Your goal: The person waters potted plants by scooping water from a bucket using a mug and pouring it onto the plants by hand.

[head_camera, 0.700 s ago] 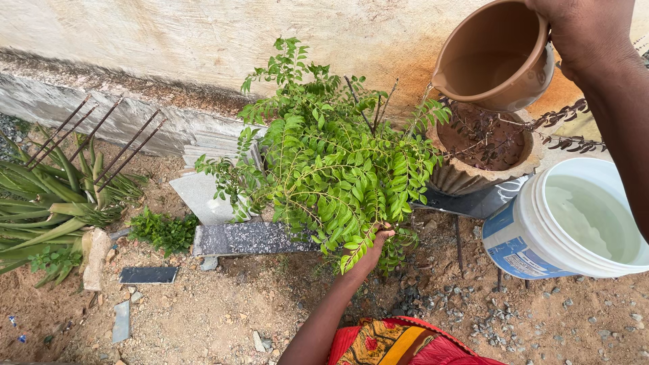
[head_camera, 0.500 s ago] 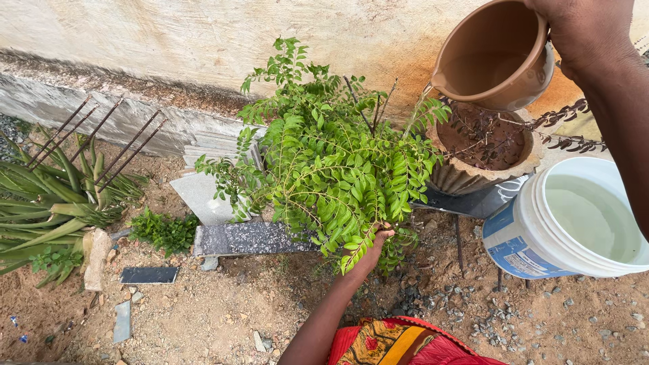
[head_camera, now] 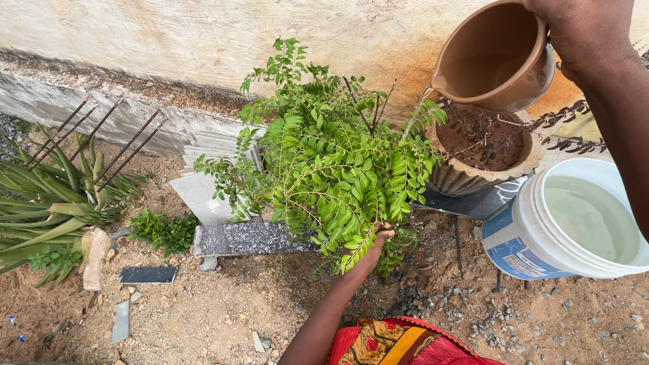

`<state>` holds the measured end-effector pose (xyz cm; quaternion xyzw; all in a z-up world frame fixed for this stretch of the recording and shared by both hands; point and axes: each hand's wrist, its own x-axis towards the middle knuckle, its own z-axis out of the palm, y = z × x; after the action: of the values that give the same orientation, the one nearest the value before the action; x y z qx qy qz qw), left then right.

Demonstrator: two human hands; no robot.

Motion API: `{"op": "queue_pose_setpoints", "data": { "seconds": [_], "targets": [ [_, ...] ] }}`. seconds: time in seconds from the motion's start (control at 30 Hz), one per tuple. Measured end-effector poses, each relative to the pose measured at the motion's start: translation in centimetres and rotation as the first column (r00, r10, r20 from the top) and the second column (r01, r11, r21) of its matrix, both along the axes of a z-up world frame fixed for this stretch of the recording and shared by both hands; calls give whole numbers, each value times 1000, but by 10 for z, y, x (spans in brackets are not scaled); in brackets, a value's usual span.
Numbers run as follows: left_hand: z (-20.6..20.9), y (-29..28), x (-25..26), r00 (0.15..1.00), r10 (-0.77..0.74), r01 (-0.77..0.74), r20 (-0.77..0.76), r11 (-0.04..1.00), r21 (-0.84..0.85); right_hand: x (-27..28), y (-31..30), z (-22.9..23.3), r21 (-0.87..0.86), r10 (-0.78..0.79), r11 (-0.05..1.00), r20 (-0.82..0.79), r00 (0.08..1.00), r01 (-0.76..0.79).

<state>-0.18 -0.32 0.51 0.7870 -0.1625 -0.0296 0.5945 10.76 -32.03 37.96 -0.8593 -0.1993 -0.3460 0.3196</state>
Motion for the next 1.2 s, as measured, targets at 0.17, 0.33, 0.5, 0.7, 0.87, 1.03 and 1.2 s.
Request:
{"op": "queue_pose_setpoints", "data": {
  "seconds": [0.17, 0.33, 0.5, 0.7, 0.87, 1.03, 1.2],
  "targets": [
    [6, 2, -2, 1000, -1, 1, 12, 998, 62, -1, 3, 1, -79, -79, 994, -1, 997, 79],
    [13, 3, -3, 999, 24, -24, -27, 1000, 2, 0, 4, 3, -124, -92, 988, 24, 995, 94],
    [11, 3, -4, 999, 47, -49, 21, 994, 93, 4, 2, 0, 39, -46, 998, -78, 996, 50],
    [6, 3, -3, 997, 46, -54, 58, 986, 155, 7, 3, 1, 73, -22, 997, -69, 997, 27],
    [0, 1, 0, 1000, 18, -20, 11, 985, 172, -1, 12, 6, -19, -103, 995, -61, 993, 102],
    [1, 2, -1, 998, 38, -44, 48, 988, 147, -2, 15, 8, -84, -135, 988, -31, 990, 132],
    [3, 3, -2, 999, 20, -28, 50, 986, 164, -1, 14, 7, -67, -54, 996, -18, 998, 53]
  ]
}}
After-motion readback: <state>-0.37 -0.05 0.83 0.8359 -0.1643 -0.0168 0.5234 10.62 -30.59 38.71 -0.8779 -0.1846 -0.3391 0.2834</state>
